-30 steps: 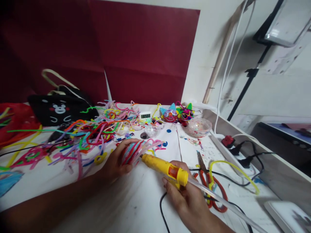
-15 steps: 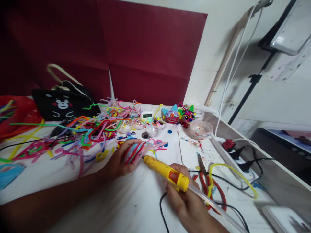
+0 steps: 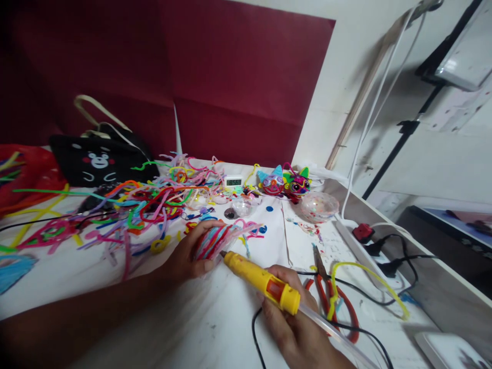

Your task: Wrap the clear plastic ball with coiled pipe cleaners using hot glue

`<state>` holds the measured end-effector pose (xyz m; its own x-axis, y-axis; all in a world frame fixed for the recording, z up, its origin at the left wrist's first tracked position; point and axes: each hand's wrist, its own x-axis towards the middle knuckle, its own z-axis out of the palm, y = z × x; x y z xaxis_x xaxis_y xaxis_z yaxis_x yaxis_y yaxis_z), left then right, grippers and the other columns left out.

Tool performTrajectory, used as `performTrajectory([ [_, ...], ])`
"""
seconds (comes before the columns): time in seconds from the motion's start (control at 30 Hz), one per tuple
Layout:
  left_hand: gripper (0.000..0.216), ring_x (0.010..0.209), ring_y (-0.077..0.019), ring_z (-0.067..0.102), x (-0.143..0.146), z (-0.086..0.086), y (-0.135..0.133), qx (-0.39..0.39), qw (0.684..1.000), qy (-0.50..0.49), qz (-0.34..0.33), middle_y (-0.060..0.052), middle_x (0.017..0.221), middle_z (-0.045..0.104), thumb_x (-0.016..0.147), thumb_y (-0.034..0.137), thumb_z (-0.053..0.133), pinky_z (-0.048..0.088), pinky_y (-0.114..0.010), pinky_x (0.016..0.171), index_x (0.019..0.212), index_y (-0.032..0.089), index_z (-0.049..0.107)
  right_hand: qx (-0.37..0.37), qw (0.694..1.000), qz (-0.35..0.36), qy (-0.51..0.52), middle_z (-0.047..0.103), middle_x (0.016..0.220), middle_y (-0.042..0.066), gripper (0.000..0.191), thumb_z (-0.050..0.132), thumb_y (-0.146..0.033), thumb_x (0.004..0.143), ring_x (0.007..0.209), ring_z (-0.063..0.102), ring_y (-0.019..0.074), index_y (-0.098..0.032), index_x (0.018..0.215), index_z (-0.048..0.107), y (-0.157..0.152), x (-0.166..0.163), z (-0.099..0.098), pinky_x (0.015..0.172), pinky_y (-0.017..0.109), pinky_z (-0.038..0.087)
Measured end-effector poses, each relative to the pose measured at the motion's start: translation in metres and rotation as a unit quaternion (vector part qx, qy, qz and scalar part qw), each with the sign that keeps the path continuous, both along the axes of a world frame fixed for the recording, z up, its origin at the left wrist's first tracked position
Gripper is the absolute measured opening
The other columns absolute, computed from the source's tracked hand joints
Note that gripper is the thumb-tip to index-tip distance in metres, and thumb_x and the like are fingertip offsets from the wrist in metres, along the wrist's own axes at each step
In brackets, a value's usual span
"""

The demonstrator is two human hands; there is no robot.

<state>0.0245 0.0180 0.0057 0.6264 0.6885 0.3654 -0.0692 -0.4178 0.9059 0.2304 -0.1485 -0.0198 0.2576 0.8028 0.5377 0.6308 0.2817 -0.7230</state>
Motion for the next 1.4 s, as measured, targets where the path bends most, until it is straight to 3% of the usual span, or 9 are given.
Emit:
performTrajectory([
  [0.2,0.065,0.088,-0.0212,0.055,0.000,0.005,-0.003,-0.008,1.000,0.006,0.005,-0.004,0.108,0.059,0.063,0.035,0.069,0.044,-0.030,0.077,0.124,0.020,0.050,0.024,0.999,0.011,-0.032,0.066,0.096,0.005,0.017,0.059,-0.028,0.091,0.073,0.065,0.0180,-0.026,0.108,0.062,0.001,0.004,-0.001,0.054,0.022,0.055],
  [0.37,0.064,0.094,-0.0229,0.055,0.001,0.007,-0.007,-0.023,1.000,0.005,0.020,-0.004,0.112,0.058,0.060,0.032,0.068,0.043,-0.032,0.082,0.121,0.020,0.052,0.042,0.998,0.003,-0.049,0.060,0.105,0.005,0.023,0.060,-0.024,0.091,0.085,0.068,0.0177,-0.030,0.113,0.059,0.001,0.002,0.002,0.065,0.021,0.059],
  [0.7,0.064,0.096,-0.0251,0.056,0.000,0.002,-0.005,0.015,0.999,0.027,0.021,-0.006,0.114,0.057,0.061,0.036,0.067,0.043,-0.034,0.082,0.122,0.020,0.052,0.039,0.996,0.022,-0.071,0.061,0.102,0.003,0.021,0.060,-0.019,0.092,0.071,0.066,0.0131,-0.029,0.110,0.060,0.004,0.005,0.005,0.053,0.016,0.055],
  [0.83,0.065,0.100,-0.0264,0.056,0.000,0.002,-0.005,0.015,0.999,0.027,0.028,-0.006,0.115,0.057,0.061,0.035,0.067,0.043,-0.035,0.087,0.123,0.021,0.052,0.036,0.996,0.021,-0.080,0.061,0.104,0.004,0.021,0.059,-0.018,0.092,0.080,0.068,0.0152,-0.029,0.110,0.059,0.005,0.005,0.005,0.060,0.018,0.057],
  [1.23,0.063,0.090,-0.0229,0.055,0.000,0.004,-0.006,-0.016,0.999,0.030,0.026,-0.004,0.107,0.058,0.060,0.034,0.067,0.045,-0.030,0.072,0.121,0.021,0.052,0.039,0.996,0.010,-0.077,0.061,0.104,0.007,0.025,0.060,-0.023,0.091,0.083,0.068,0.0196,-0.029,0.115,0.056,0.002,0.004,-0.002,0.054,0.021,0.057],
  [1.4,0.064,0.088,-0.0212,0.054,0.000,0.004,-0.007,-0.022,0.999,0.031,0.023,-0.003,0.106,0.057,0.060,0.031,0.067,0.045,-0.030,0.074,0.121,0.021,0.051,0.037,0.996,-0.015,-0.080,0.060,0.108,0.007,0.028,0.061,-0.027,0.090,0.081,0.067,0.0192,-0.027,0.118,0.055,0.001,0.006,-0.007,0.055,0.022,0.057],
])
